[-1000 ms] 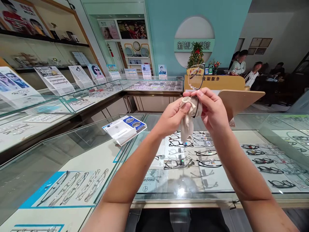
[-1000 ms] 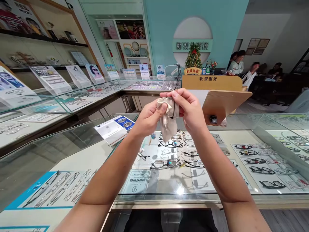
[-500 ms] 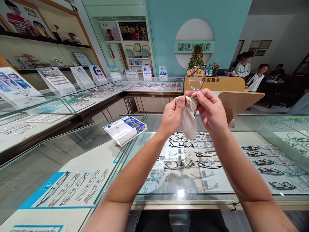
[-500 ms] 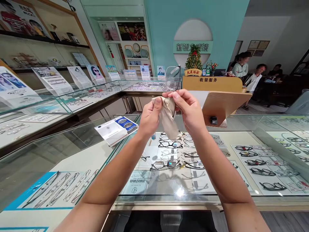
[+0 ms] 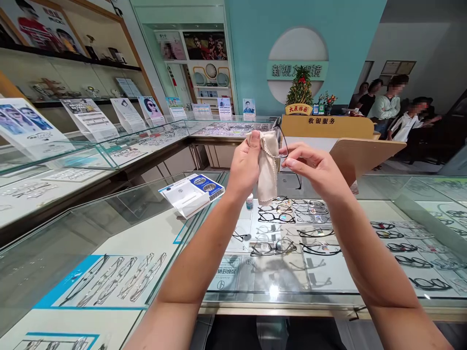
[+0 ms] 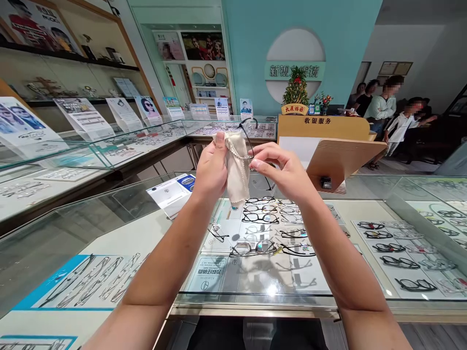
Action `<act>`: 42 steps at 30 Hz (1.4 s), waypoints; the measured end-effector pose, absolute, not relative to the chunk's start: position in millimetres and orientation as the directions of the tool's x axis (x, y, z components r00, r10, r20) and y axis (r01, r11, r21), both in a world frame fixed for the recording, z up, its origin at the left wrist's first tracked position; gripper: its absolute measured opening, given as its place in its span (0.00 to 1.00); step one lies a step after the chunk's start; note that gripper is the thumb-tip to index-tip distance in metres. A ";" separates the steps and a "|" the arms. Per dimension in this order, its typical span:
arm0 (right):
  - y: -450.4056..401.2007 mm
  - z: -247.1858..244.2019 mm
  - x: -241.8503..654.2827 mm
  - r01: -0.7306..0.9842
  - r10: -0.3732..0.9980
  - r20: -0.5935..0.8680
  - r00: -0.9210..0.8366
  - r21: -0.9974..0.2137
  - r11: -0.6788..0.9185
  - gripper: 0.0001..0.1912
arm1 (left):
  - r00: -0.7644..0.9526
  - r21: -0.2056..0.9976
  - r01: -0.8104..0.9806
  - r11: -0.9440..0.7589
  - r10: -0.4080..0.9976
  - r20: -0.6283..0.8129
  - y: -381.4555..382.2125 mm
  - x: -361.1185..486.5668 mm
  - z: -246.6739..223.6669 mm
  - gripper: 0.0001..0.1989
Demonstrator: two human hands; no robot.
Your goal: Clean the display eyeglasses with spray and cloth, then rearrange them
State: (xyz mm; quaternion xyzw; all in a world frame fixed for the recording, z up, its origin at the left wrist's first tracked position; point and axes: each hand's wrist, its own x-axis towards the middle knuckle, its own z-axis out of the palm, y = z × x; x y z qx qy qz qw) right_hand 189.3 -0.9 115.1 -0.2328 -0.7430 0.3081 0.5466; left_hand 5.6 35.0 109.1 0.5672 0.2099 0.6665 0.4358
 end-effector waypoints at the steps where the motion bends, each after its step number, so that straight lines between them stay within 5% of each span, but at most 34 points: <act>1: -0.1 113.9 188.4 0.008 0.692 0.653 -0.307 -0.726 0.688 0.09 | 0.034 0.772 -0.339 -0.537 0.814 0.580 33.8 5.0 109.3 0.27; 19: 0.2 112.4 188.4 0.221 0.646 0.741 -0.186 -0.609 0.762 0.10 | -0.022 0.783 -0.223 -0.581 0.806 0.591 32.8 -4.7 115.8 0.30; 24: -2.5 112.9 185.8 0.244 0.644 0.747 -0.163 -0.602 0.760 0.12 | -0.021 0.756 -0.268 -0.597 0.788 0.615 34.0 -4.5 118.2 0.23; 29: -1.4 113.3 184.9 0.195 0.647 0.734 -0.205 -0.618 0.762 0.13 | -0.038 0.761 -0.239 -0.604 0.789 0.614 34.7 -5.2 113.8 0.13; 42: 6.2 111.2 187.4 -0.073 0.785 0.548 -0.288 -0.830 0.553 0.15 | 0.297 0.835 -0.441 -0.330 0.824 0.483 33.1 -5.3 114.3 0.21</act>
